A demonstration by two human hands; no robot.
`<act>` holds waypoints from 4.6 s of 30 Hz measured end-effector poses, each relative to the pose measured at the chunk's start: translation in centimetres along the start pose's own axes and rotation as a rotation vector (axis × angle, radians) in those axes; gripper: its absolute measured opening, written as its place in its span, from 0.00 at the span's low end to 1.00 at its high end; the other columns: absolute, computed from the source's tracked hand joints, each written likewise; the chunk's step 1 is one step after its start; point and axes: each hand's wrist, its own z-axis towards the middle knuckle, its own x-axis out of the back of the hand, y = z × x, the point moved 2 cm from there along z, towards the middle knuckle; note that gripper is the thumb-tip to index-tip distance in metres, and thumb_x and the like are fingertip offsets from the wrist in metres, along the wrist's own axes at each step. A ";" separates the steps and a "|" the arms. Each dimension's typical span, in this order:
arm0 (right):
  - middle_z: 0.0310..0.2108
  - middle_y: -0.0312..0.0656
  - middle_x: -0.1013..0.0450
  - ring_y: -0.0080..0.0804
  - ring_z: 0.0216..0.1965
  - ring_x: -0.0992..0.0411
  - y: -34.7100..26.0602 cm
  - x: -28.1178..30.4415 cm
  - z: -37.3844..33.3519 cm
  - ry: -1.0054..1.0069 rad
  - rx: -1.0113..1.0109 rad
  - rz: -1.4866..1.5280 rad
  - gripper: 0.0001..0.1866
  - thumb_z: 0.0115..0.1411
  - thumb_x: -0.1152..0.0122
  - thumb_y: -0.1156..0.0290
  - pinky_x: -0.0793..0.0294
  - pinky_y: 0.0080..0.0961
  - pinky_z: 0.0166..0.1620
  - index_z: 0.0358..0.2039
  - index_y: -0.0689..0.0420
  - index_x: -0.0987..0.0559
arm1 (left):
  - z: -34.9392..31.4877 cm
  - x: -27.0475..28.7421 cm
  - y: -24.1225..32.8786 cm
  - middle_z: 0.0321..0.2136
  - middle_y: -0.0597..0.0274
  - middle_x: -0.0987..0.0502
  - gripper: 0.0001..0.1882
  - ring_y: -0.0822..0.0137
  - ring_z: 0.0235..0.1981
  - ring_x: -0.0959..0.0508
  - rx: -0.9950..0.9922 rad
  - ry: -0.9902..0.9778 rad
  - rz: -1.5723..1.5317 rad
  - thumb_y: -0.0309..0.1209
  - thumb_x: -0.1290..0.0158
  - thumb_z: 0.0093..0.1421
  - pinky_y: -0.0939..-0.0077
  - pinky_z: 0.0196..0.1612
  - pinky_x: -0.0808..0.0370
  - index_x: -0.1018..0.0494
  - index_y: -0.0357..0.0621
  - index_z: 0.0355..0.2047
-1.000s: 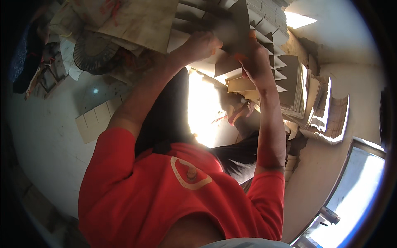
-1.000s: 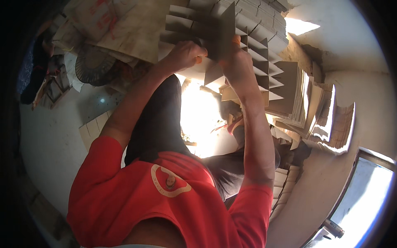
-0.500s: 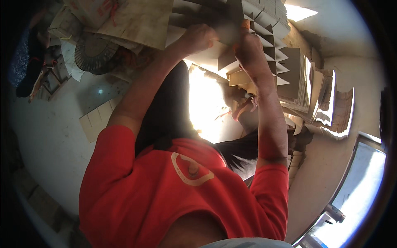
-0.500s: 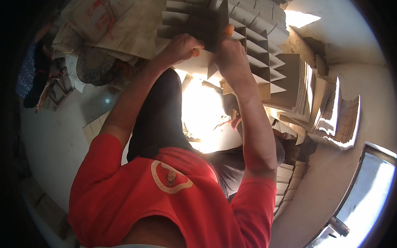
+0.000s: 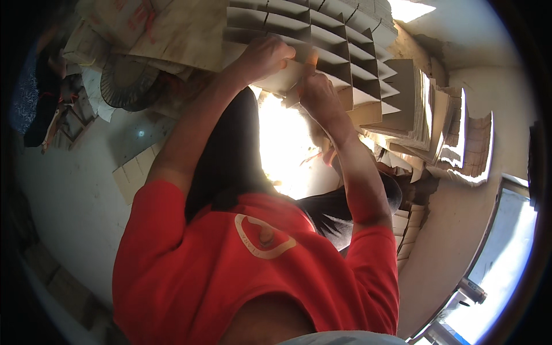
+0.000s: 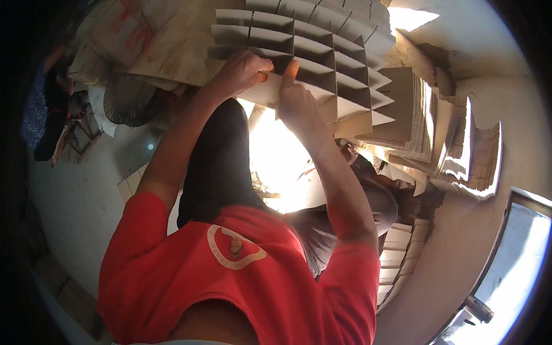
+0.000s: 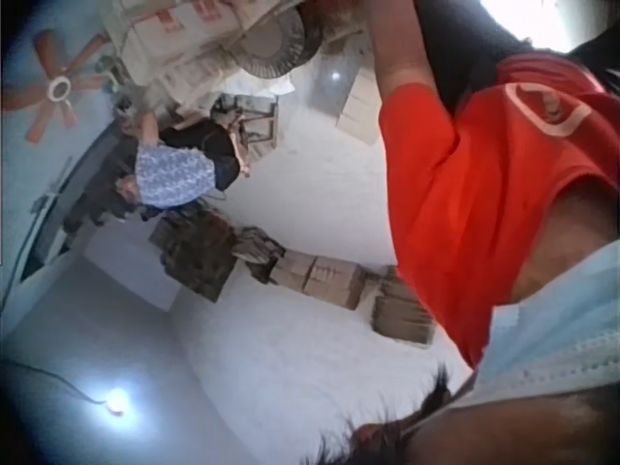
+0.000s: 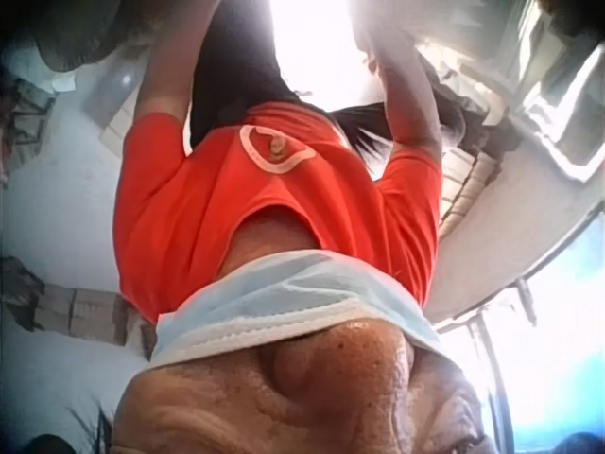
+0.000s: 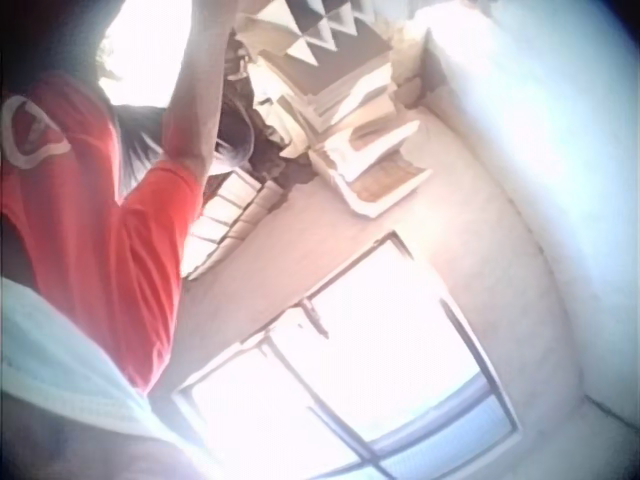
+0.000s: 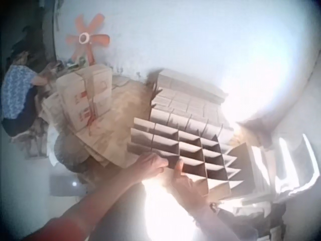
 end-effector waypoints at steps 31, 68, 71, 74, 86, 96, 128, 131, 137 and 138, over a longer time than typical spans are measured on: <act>0.25 0.56 0.26 0.53 0.28 0.26 17.3 14.9 -10.8 0.965 -0.574 -0.526 0.18 0.61 0.48 0.55 0.31 0.46 0.27 0.30 0.58 0.32 | -6.7 2.2 -5.8 0.40 0.58 0.23 0.28 0.59 0.45 0.27 -0.045 0.496 0.053 0.24 0.37 0.39 0.68 0.46 0.30 0.26 0.41 0.45; 0.24 0.46 0.25 0.26 0.11 0.31 -9.4 6.8 0.9 0.582 0.058 0.067 0.22 0.59 0.47 0.75 0.32 0.24 0.13 0.53 0.65 0.33 | -6.5 1.5 -6.9 0.28 0.55 0.23 0.11 0.56 0.32 0.23 0.161 0.339 -0.162 0.32 0.44 0.47 0.64 0.35 0.28 0.24 0.44 0.32; 0.20 0.48 0.26 0.29 0.10 0.31 -9.6 5.5 0.8 0.641 0.072 0.198 0.21 0.59 0.47 0.76 0.32 0.26 0.13 0.53 0.66 0.34 | -6.4 1.7 -6.7 0.29 0.55 0.23 0.11 0.57 0.33 0.23 0.159 0.316 -0.118 0.31 0.43 0.48 0.66 0.35 0.28 0.24 0.43 0.33; 0.18 0.48 0.28 0.30 0.10 0.31 -8.9 5.0 1.4 0.553 0.150 0.130 0.20 0.59 0.48 0.76 0.33 0.26 0.13 0.52 0.67 0.33 | -6.4 1.7 -6.8 0.28 0.56 0.22 0.11 0.57 0.33 0.23 0.113 0.355 -0.103 0.31 0.43 0.48 0.66 0.35 0.28 0.24 0.43 0.33; 0.18 0.52 0.29 0.49 0.19 0.28 -7.1 2.6 4.7 0.349 0.182 0.139 0.19 0.52 0.50 0.82 0.30 0.37 0.21 0.47 0.68 0.32 | -5.7 1.9 -6.7 0.29 0.55 0.22 0.12 0.57 0.33 0.22 0.119 0.352 -0.131 0.29 0.44 0.46 0.66 0.37 0.28 0.23 0.42 0.33; 0.18 0.55 0.30 0.50 0.20 0.27 -7.5 2.2 4.3 0.274 0.189 0.225 0.19 0.51 0.49 0.82 0.30 0.37 0.20 0.46 0.69 0.35 | -5.5 1.8 -7.3 0.27 0.54 0.22 0.11 0.56 0.31 0.22 0.134 0.322 -0.149 0.28 0.44 0.46 0.66 0.35 0.28 0.24 0.41 0.32; 0.17 0.50 0.30 0.40 0.15 0.29 -8.9 2.3 2.8 0.340 0.439 0.079 0.25 0.55 0.51 0.81 0.32 0.29 0.17 0.55 0.63 0.39 | -7.1 1.5 -6.0 0.25 0.56 0.23 0.09 0.56 0.29 0.23 0.084 0.394 -0.096 0.29 0.44 0.46 0.66 0.32 0.29 0.25 0.43 0.29; 0.15 0.49 0.31 0.38 0.12 0.30 -8.4 2.1 3.6 0.266 0.320 0.127 0.27 0.55 0.51 0.81 0.32 0.29 0.15 0.56 0.65 0.41 | -6.4 2.2 -6.6 0.26 0.56 0.23 0.10 0.56 0.30 0.23 0.076 0.334 -0.083 0.31 0.44 0.46 0.66 0.33 0.28 0.24 0.43 0.31; 0.12 0.48 0.33 0.37 0.12 0.31 -7.9 1.4 3.1 0.338 0.258 0.182 0.24 0.56 0.52 0.81 0.33 0.30 0.15 0.53 0.72 0.40 | -5.4 4.8 -7.4 0.29 0.54 0.22 0.13 0.56 0.33 0.22 0.145 0.291 -0.231 0.34 0.43 0.49 0.67 0.37 0.28 0.24 0.43 0.34; 0.10 0.48 0.34 0.34 0.09 0.32 -7.9 1.2 3.1 0.363 0.291 0.176 0.25 0.58 0.53 0.79 0.34 0.28 0.13 0.57 0.70 0.42 | -5.2 5.9 -7.4 0.30 0.54 0.22 0.13 0.56 0.33 0.22 0.194 0.320 -0.278 0.35 0.43 0.50 0.67 0.38 0.28 0.23 0.43 0.35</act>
